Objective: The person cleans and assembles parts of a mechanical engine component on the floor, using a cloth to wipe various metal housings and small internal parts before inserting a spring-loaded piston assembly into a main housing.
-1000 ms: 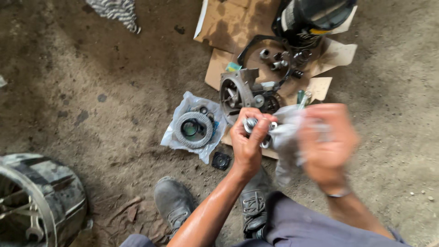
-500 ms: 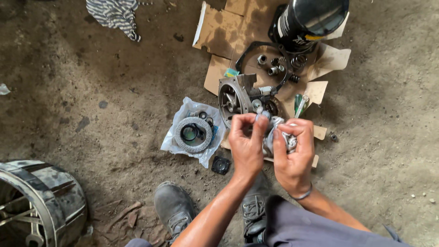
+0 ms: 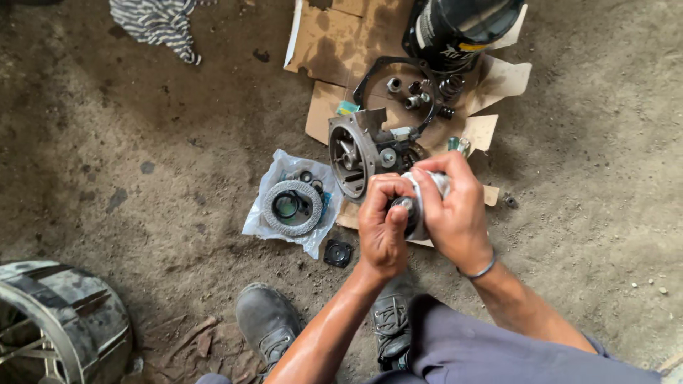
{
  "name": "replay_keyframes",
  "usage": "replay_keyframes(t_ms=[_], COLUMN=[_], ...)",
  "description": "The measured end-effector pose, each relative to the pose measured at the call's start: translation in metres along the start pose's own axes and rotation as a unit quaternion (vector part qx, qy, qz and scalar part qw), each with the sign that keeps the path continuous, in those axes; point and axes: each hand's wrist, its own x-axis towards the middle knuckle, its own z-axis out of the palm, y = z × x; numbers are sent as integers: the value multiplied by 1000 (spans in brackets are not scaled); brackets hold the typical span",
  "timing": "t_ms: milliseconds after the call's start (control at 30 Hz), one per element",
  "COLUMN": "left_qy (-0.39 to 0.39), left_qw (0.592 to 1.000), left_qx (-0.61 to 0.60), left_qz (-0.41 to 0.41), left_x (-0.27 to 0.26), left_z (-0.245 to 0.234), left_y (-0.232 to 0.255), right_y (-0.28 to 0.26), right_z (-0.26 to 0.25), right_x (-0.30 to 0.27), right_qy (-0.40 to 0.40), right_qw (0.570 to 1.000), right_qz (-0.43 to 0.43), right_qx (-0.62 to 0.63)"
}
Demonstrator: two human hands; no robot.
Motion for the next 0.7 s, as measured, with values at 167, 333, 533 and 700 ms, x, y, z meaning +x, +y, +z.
replay_keyframes(t_ms=[167,333,533,700], left_qy=[70,63,24,195], left_qw=[997,998,999,968], left_qx=[-10,-21,-38,-43], left_qz=[9,10,6,-154], left_x=[11,12,13,20], left_z=[-9,-11,-8,-15], left_y=[0,3,-2,-14], right_y=[-29,-23,14,4], right_z=[6,7,4,13], right_x=[-13,-28,1,-22], right_qy=[29,28,-79,-49], right_qw=[982,973,993,990], right_qz=[-151,-212,32,24], right_qx=[-107,-90,87,134])
